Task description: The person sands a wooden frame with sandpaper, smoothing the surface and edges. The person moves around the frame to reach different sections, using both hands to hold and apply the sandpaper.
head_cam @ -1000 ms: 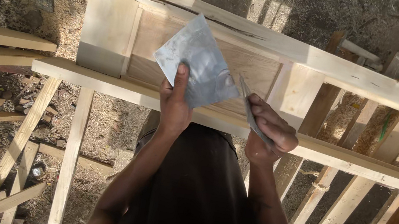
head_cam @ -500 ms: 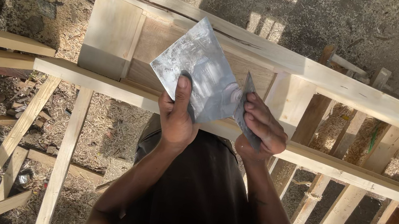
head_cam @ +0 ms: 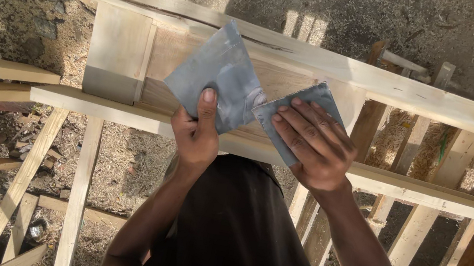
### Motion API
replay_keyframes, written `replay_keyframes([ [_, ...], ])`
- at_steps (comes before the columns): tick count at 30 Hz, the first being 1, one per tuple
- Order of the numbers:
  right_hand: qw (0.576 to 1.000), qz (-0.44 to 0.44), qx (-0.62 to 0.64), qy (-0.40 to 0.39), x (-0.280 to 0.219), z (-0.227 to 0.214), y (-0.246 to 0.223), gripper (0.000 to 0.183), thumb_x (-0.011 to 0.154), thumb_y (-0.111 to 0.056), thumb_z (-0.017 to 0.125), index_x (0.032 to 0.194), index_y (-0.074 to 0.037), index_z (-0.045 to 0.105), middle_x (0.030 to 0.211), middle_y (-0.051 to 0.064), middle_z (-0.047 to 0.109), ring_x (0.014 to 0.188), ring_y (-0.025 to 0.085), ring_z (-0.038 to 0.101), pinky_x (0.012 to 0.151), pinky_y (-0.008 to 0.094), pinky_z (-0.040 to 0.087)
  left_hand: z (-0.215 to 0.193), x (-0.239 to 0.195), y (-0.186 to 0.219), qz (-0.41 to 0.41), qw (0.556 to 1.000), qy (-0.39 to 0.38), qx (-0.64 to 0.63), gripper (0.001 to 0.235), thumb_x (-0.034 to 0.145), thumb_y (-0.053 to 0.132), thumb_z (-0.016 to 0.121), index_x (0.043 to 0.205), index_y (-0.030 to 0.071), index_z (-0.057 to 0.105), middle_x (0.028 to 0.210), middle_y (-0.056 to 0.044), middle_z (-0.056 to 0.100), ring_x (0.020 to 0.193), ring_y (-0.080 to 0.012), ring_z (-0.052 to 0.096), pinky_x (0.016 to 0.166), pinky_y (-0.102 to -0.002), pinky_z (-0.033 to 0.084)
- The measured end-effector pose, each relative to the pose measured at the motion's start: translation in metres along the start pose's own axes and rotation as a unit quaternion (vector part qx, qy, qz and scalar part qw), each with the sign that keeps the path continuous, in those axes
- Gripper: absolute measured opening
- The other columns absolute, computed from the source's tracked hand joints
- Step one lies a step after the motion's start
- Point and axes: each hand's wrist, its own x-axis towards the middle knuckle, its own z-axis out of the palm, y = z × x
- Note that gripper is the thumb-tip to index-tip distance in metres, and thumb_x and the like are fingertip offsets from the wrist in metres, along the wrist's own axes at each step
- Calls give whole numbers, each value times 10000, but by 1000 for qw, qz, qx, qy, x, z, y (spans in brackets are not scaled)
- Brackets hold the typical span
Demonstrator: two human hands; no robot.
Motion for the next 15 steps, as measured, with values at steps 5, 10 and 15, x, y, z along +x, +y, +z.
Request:
replay_keyframes([
  [5,998,53,-14,-31,2,-4,-12,350,784,-55,818,1131,-94,786,1209,61,749,1151,235,716,976,382,585,11,2,-8,53,997,19,48,337,1061,286,602,914,-9,672,680,19,592,600,-31,451,507,-242,356],
  [10,983,132,49,-115,-43,12,-3,590,580,64,627,1118,-128,777,1136,56,786,1056,243,748,890,382,623,8,12,-26,-112,993,13,29,465,1100,322,576,863,-76,615,616,-22,488,530,-85,411,460,-279,325],
  [15,866,397,292,-78,-115,7,35,454,864,123,524,1150,-132,769,1013,84,814,481,101,558,383,237,401,-23,38,15,-2,990,88,-109,470,1032,374,602,1224,-54,591,1082,-70,663,968,-108,616,839,-263,530],
])
